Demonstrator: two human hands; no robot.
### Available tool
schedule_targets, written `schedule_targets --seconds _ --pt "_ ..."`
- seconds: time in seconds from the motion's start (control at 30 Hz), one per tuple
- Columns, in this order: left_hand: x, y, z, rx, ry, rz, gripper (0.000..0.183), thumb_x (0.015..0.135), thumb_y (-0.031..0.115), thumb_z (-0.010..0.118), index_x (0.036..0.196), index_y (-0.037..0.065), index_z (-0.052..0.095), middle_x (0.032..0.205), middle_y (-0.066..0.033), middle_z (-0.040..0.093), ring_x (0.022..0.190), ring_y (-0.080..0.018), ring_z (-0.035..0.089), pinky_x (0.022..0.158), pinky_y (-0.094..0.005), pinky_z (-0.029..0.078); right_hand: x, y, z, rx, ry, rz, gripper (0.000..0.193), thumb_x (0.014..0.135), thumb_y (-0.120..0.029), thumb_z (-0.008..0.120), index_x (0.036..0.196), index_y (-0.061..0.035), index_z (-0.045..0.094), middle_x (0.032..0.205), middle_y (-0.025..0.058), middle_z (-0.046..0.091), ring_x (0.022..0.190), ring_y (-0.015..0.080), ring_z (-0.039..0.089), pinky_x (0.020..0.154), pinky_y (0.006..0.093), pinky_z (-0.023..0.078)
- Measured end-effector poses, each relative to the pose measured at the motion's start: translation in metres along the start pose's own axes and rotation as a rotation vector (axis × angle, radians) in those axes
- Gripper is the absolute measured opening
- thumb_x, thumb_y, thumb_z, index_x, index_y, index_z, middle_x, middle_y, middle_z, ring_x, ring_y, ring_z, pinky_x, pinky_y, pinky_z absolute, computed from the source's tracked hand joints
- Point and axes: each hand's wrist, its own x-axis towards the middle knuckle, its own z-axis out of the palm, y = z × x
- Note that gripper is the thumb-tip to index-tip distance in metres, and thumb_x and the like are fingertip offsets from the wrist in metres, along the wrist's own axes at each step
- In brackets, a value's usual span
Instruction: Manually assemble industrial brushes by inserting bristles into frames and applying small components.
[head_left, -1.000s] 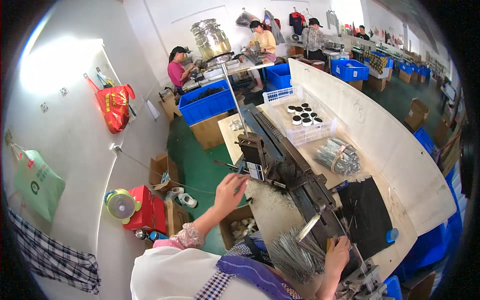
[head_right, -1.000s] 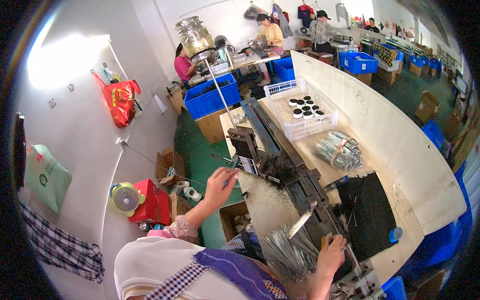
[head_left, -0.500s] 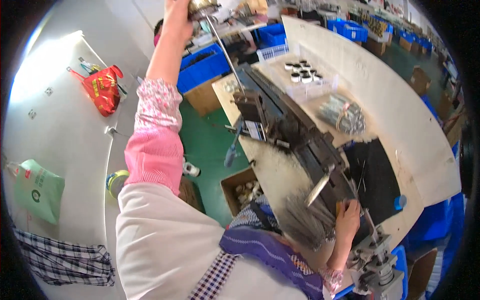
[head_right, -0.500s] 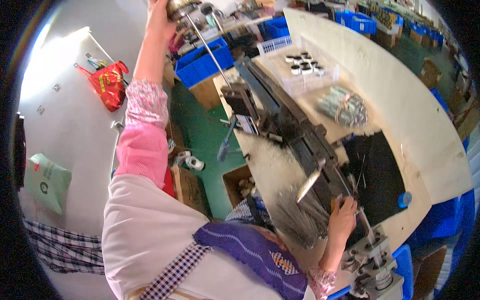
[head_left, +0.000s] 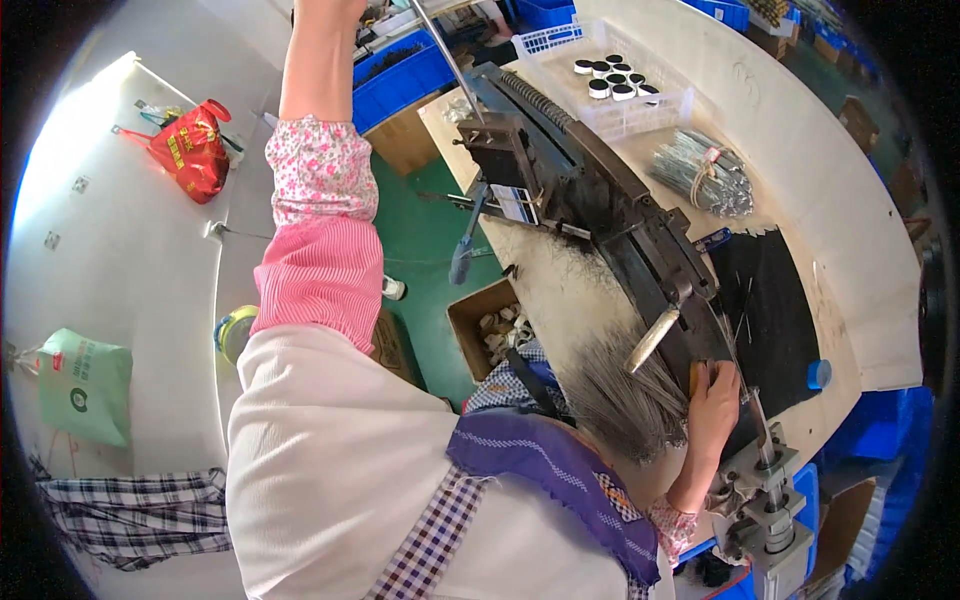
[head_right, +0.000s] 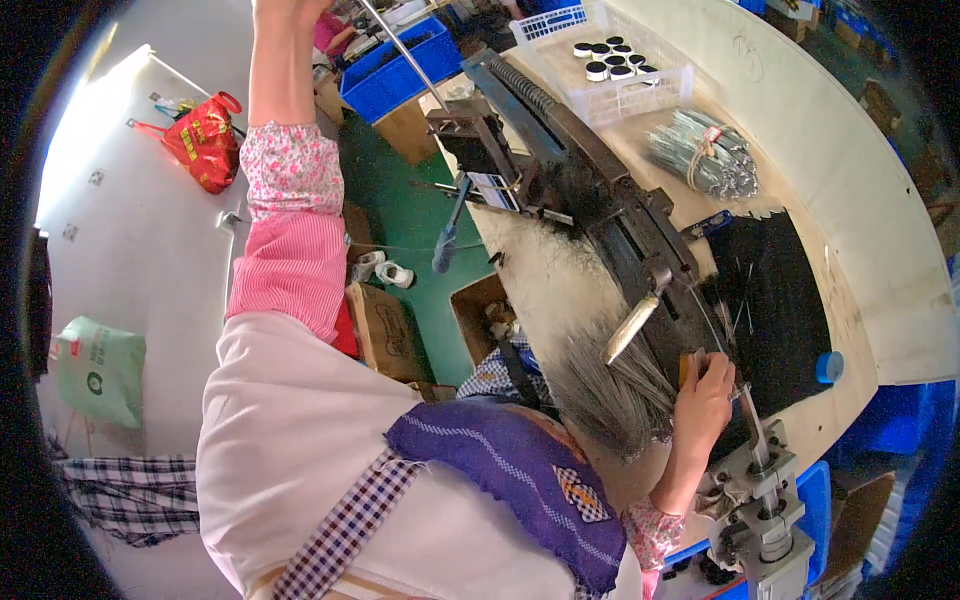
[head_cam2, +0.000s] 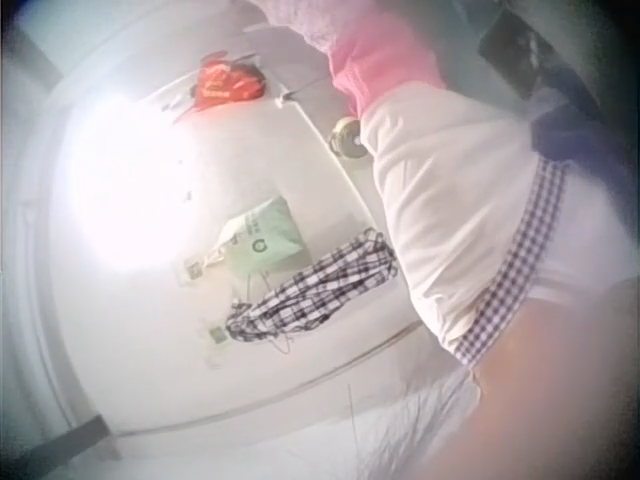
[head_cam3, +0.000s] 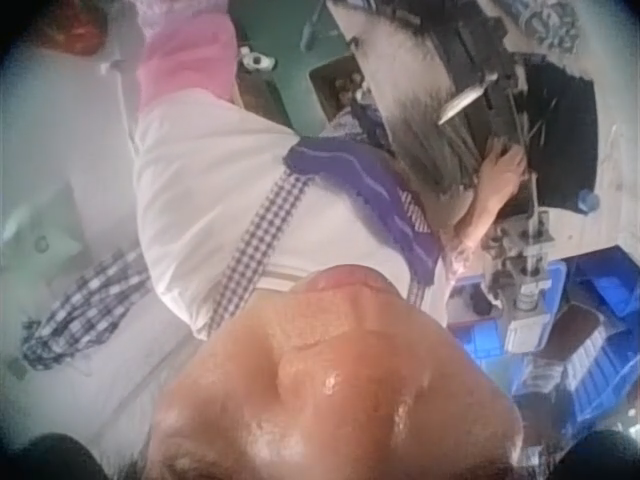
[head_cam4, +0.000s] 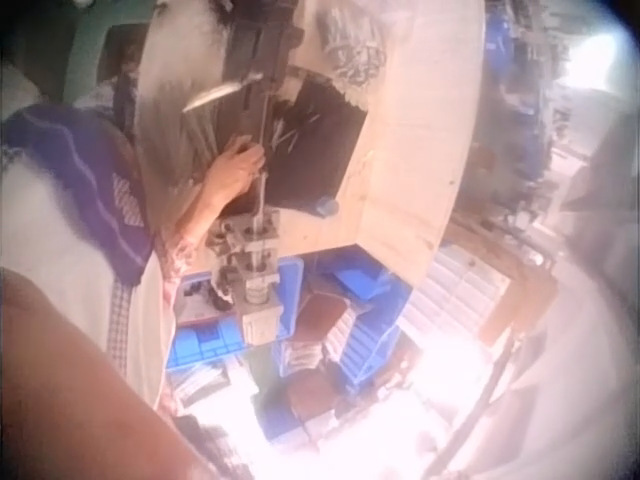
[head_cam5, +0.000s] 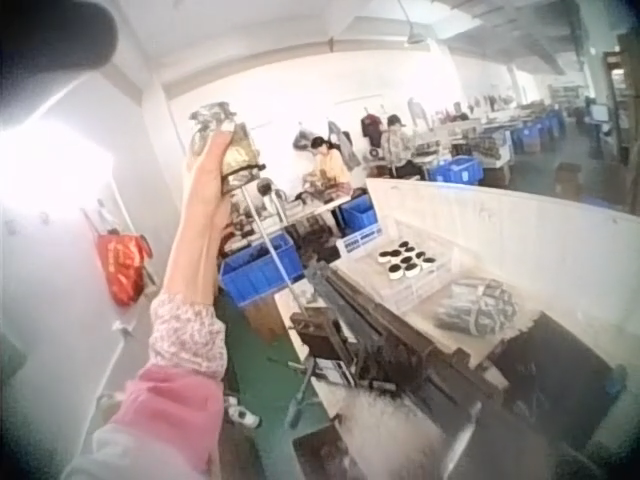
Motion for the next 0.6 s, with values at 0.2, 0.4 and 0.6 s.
schedule_targets --seconds 0.2,0.4,0.6 --pt "0.0 0.001 -0.015 0.06 -0.014 -0.095 0.024 0.087 0.021 0.065 0.102 0.003 0.063 0.083 -0.0078 0.066 0.065 -0.0163 0.064 0.055 -0.0282 0.054 -0.002 -0.008 -0.001 0.041 0.005 0.02 0.023 0.093 -0.021 0.055 0.101 -0.001 0.049 0.099 0.0202 0.056 0.087 0.041 0.057 0.069 0.0454 0.047" --pt "-0.023 0.015 0.001 0.092 -0.044 -0.085 0.04 0.088 0.029 0.064 0.116 0.003 0.055 0.095 -0.01 0.064 0.075 -0.0157 0.064 0.06 -0.0305 0.055 -0.001 0.007 0.008 0.004 0.021 0.009 0.024 0.093 -0.026 0.056 0.101 -0.0044 0.049 0.1 0.0187 0.057 0.083 0.0415 0.06 0.065 0.0458 0.049" --pt "-0.104 0.001 -0.079 0.601 -0.249 -0.138 0.091 0.085 0.034 0.067 0.147 -0.001 0.01 0.143 -0.0202 0.035 0.129 -0.0318 0.038 0.105 -0.047 0.032 0.004 0.006 0.008 0.051 0.054 -0.005 0.023 0.092 -0.026 0.058 0.099 -0.0055 0.048 0.098 0.017 0.058 0.081 0.0394 0.061 0.063 0.0454 0.05"
